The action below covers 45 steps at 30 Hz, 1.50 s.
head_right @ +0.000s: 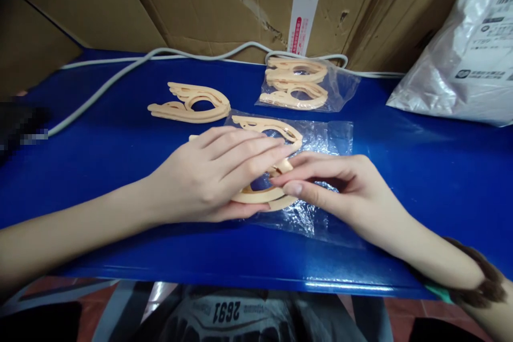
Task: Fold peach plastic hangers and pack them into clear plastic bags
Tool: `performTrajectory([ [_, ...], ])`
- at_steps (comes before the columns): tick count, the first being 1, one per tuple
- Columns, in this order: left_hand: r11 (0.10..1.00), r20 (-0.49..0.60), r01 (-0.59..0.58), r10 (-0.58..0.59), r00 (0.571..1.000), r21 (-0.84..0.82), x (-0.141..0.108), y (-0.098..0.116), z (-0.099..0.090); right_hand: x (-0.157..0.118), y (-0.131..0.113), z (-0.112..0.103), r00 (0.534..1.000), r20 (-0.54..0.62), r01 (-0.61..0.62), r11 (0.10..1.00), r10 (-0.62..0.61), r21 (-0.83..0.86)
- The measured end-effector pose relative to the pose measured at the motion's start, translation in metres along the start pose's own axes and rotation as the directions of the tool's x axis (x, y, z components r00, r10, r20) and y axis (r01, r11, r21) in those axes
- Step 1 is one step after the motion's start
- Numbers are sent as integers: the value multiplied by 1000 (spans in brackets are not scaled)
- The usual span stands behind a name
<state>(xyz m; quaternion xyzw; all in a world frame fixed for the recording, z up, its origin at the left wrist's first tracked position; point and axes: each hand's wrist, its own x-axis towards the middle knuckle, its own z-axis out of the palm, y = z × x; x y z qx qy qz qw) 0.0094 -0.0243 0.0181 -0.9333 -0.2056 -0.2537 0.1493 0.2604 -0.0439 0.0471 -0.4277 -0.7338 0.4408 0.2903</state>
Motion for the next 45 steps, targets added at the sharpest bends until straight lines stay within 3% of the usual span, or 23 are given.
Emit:
performTrajectory([
  [5, 981, 49, 123, -117, 992, -153, -9, -21, 5, 2, 11, -6, 988, -145, -44, 997, 54, 71],
  [10, 978, 39, 174, -170, 985, -115, -13, -31, 5, 2, 13, -14, 953, -298, -28, 997, 49, 74],
  [16, 989, 107, 145, -143, 984, -13, -10, -27, 3, 2, 14, -19, 947, -320, -6, 1000, 14, 27],
  [19, 990, 106, 141, -139, 985, -18, -10, -27, 1, 1, 13, -19, 945, -317, 38, 988, -85, -153],
  [21, 990, 89, 137, -134, 987, -34, -10, -28, 1, 0, 11, -18, 936, -254, 128, 907, -244, -402],
  [24, 991, 54, 124, -121, 991, -55, -10, -27, 1, -1, 8, -16, 902, -33, 314, 705, -431, -636],
  [30, 997, -9, 34, -34, 999, -75, -7, -16, 4, 0, 10, -11, 882, 202, 408, 475, -426, -780],
  [39, 989, 23, 56, -53, 998, -138, -7, -15, 7, 0, 11, -15, 878, 239, 412, 403, -414, -817],
  [42, 973, 105, 146, -129, 986, -177, -9, -18, 9, 1, 11, -25, 880, 222, 398, 397, -419, -827],
  [45, 929, 228, 284, -231, 946, -237, -12, -24, 12, 2, 12, -42, 902, 184, 350, 411, -391, -842],
])
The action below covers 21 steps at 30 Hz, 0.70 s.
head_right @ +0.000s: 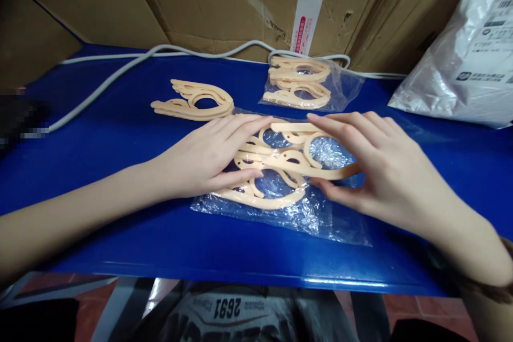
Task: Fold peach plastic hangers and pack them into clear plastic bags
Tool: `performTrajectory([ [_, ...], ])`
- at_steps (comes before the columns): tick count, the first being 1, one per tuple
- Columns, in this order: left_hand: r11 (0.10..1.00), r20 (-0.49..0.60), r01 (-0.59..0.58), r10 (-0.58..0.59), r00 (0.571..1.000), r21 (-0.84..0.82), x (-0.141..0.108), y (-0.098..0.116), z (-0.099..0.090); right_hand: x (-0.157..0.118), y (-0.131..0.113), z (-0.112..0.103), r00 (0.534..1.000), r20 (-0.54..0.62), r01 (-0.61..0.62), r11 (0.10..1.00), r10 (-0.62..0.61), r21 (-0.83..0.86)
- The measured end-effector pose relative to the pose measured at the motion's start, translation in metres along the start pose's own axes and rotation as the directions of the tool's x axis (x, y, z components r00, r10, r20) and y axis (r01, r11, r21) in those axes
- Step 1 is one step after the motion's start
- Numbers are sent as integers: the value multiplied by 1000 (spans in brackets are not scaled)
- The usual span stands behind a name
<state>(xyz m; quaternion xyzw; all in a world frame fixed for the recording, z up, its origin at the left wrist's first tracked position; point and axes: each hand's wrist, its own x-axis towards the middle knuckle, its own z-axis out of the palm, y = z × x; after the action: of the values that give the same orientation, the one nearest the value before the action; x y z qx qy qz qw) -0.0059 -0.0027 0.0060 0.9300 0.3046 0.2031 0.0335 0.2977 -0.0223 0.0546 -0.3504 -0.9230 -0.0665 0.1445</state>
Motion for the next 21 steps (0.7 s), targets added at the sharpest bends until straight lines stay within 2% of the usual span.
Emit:
performTrajectory([
  [2, 997, 55, 52, -49, 997, -50, 0, -4, 0, -1, 11, -4, 1000, 12, -21, 1000, 21, 2],
  [5, 996, 98, 67, -60, 993, -62, 0, -6, 0, -2, 21, -6, 999, 33, -28, 999, 28, 23],
  [9, 998, 89, 54, -51, 995, -37, 0, -6, 1, -1, 21, -5, 994, 108, -11, 998, 4, 69],
  [14, 999, 79, 46, -45, 996, -7, -1, -6, 2, -4, 21, -10, 992, 121, 13, 994, -27, 113],
  [18, 999, 86, 46, -44, 995, -24, -1, -7, 2, -13, 24, -16, 981, 183, -95, 978, 61, 187],
  [21, 997, 87, 53, -48, 995, -61, -1, -8, 1, -24, 17, -15, 968, 135, -234, 951, 210, 201],
])
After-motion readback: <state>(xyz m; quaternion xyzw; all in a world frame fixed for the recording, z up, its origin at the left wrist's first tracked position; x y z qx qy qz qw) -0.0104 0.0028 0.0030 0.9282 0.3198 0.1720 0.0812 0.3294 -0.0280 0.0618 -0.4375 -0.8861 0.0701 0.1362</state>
